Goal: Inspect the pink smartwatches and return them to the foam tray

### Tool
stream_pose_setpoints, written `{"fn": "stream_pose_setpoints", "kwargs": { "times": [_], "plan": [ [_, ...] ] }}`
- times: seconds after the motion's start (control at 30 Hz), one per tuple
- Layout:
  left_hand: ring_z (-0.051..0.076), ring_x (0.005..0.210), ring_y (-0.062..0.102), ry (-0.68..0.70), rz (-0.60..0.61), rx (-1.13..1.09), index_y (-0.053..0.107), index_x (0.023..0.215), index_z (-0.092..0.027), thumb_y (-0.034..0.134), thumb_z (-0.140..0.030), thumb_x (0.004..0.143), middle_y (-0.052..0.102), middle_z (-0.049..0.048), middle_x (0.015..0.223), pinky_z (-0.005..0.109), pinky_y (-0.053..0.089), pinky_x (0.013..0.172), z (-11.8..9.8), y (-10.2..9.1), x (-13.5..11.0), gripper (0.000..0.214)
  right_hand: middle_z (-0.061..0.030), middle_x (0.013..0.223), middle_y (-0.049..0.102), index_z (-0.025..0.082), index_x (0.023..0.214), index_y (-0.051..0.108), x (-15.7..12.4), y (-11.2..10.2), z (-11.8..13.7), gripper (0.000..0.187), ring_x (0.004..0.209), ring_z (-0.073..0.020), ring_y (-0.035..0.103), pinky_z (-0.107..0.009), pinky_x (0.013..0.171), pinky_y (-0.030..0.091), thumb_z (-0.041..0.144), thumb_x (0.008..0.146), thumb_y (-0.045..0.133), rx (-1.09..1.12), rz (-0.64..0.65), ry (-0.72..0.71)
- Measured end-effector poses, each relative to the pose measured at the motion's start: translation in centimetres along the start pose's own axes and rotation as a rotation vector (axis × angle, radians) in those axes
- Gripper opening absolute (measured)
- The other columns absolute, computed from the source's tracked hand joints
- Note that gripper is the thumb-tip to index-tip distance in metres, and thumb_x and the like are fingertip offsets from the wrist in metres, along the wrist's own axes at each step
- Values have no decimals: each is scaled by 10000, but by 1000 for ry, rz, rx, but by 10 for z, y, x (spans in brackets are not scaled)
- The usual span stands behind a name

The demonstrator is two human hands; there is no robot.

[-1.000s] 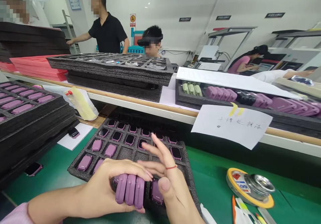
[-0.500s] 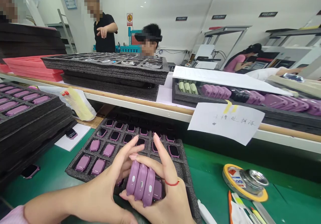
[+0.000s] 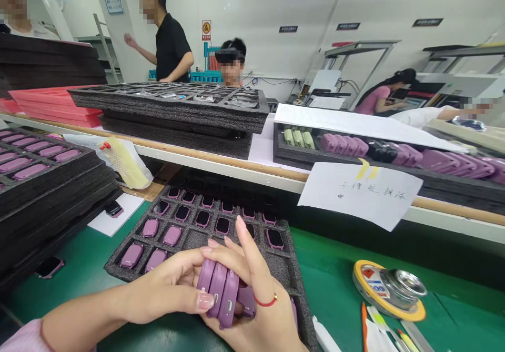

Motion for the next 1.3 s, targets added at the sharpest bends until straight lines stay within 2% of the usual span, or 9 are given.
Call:
{"fn": "stream_pose_setpoints", "kwargs": {
  "times": [0.17, 0.33, 0.57, 0.67, 0.8, 0.93, 1.0, 1.13, 1.3],
  "plan": [
    [226, 990, 705, 11, 2, 81, 648, 1109, -140, 797, -361, 829, 711, 79, 1009, 371, 537, 928, -3, 1, 0, 386, -58, 1318, 696, 353, 1614, 154, 1, 4, 8, 897, 1209, -323, 671, -524, 1057, 572, 344, 910, 710, 20, 45, -87],
    [149, 832, 640, -23, -14, 120, 627, 921, -141, 782, -344, 826, 625, 11, 858, 306, 525, 850, -2, -2, 1, 273, -82, 1325, 694, 336, 1623, 131, -1, 6, 10, 904, 1202, -338, 674, -544, 1037, 578, 358, 920, 699, -25, 39, -131],
    [157, 781, 629, -9, -79, 147, 682, 895, -130, 958, -247, 574, 657, -3, 810, 256, 518, 747, -1, -5, 0, 439, -91, 1291, 719, 320, 1628, 88, -2, 11, 14, 818, 1250, -328, 643, -546, 1062, 543, 367, 983, 589, -22, 115, -271],
    [176, 834, 679, 93, -139, 323, 727, 1042, -148, 914, -225, 645, 723, 13, 891, 256, 542, 785, -11, -6, -4, 445, -97, 1389, 656, 321, 1620, 155, -1, 8, 20, 916, 1339, -348, 563, -576, 1117, 474, 397, 899, 714, 13, 129, -343],
    [173, 919, 733, 401, -178, 740, 709, 1200, -192, 869, -193, 713, 771, 33, 1067, 214, 548, 875, -39, 3, -15, 512, -127, 1392, 637, 298, 1604, 230, 5, -10, 10, 899, 1371, -361, 530, -574, 1160, 417, 626, 873, 636, 115, 46, -160],
    [202, 1079, 719, 618, -107, 837, 671, 1238, -179, 829, -111, 743, 755, 72, 1171, 233, 534, 974, -50, 16, -20, 523, -148, 1455, 564, 315, 1573, 295, 8, -13, -18, 706, 1189, -308, 685, -444, 982, 589, 644, 966, 441, 371, 56, 122],
    [207, 1114, 708, 667, -90, 837, 667, 1225, -157, 816, -75, 744, 757, 87, 1164, 258, 507, 1030, -52, 19, -20, 509, -141, 1373, 622, 331, 1583, 256, 5, -1, -29, 795, 999, -269, 756, -386, 844, 632, 737, 921, 426, 481, 172, 267],
    [208, 1118, 709, 707, -86, 855, 680, 1183, -141, 791, -91, 786, 763, 102, 1147, 283, 455, 1086, -54, 22, -18, 415, -22, 834, 720, 254, 1606, 203, -5, 22, -33, 1061, 796, -249, 729, -379, 758, 601, 847, 787, 522, 556, 340, 450],
    [224, 1096, 711, 658, -66, 774, 700, 1208, -202, 734, -275, 904, 773, 90, 1103, 358, 456, 1099, -46, 21, -15, 315, -116, 1215, 723, 257, 1564, 334, -8, 28, -30, 1146, 1162, -324, 683, -435, 994, 552, 684, 628, 837, 551, 258, 425]
  ]
}}
Point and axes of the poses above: each hand's wrist, its own x-axis towards the middle knuckle, its own y-axis out of the palm, z = x × y, the point moved 8 cm from there along x, towards the middle knuckle
